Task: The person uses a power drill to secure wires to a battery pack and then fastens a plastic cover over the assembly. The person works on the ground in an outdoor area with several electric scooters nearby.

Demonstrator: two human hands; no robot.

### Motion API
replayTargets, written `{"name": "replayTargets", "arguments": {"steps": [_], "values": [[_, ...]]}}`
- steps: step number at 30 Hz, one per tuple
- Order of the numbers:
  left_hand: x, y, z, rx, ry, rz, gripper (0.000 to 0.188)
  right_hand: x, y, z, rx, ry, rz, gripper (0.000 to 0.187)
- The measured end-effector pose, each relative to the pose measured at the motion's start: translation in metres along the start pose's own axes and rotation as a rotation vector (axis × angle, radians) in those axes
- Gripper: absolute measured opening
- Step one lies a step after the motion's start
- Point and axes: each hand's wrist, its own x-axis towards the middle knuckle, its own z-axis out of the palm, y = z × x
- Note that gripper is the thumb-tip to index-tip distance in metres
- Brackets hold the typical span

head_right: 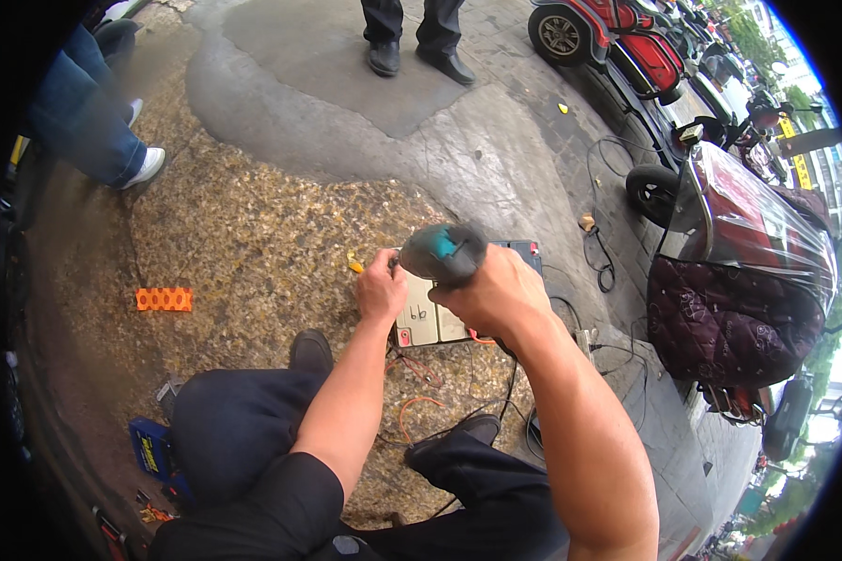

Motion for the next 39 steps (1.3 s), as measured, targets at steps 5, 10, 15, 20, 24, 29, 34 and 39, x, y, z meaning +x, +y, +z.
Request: {"name": "replayTargets", "arguments": {"steps": [5, 10, 15, 20, 24, 29, 34, 39], "values": [[0.000, -0.001, -0.001, -0.039, 0.000, 0.000, 0.021, 0.010, -0.004, -0.006, -0.079, -0.032, 0.050, 0.046], [0.001, -0.002, -0.001, -0.039, -0.003, 0.005, 0.022, 0.011, 0.007, -0.004, -0.017, -0.006, -0.013, 0.050], [0.001, -0.002, 0.000, -0.030, -0.020, -0.004, 0.022, 0.014, 0.014, -0.009, 0.174, -0.121, -0.143, 0.051], [0.001, -0.003, 0.000, -0.058, -0.021, -0.008, 0.022, 0.023, 0.013, -0.010, 0.069, -0.142, -0.149, 0.050], [0.001, -0.004, 0.000, -0.065, -0.030, -0.016, 0.021, 0.027, 0.014, -0.009, 0.058, -0.133, -0.139, 0.048], [0.001, -0.004, 0.001, -0.087, -0.027, -0.026, 0.022, 0.028, 0.017, -0.008, 0.047, -0.133, -0.150, 0.048], [0.001, -0.004, -0.001, -0.077, -0.024, -0.019, 0.022, 0.027, 0.015, -0.005, 0.101, -0.117, -0.130, 0.047], [0.001, -0.003, -0.002, -0.065, -0.047, -0.038, 0.023, 0.041, 0.007, -0.005, -0.021, -0.138, -0.124, 0.043]]}}
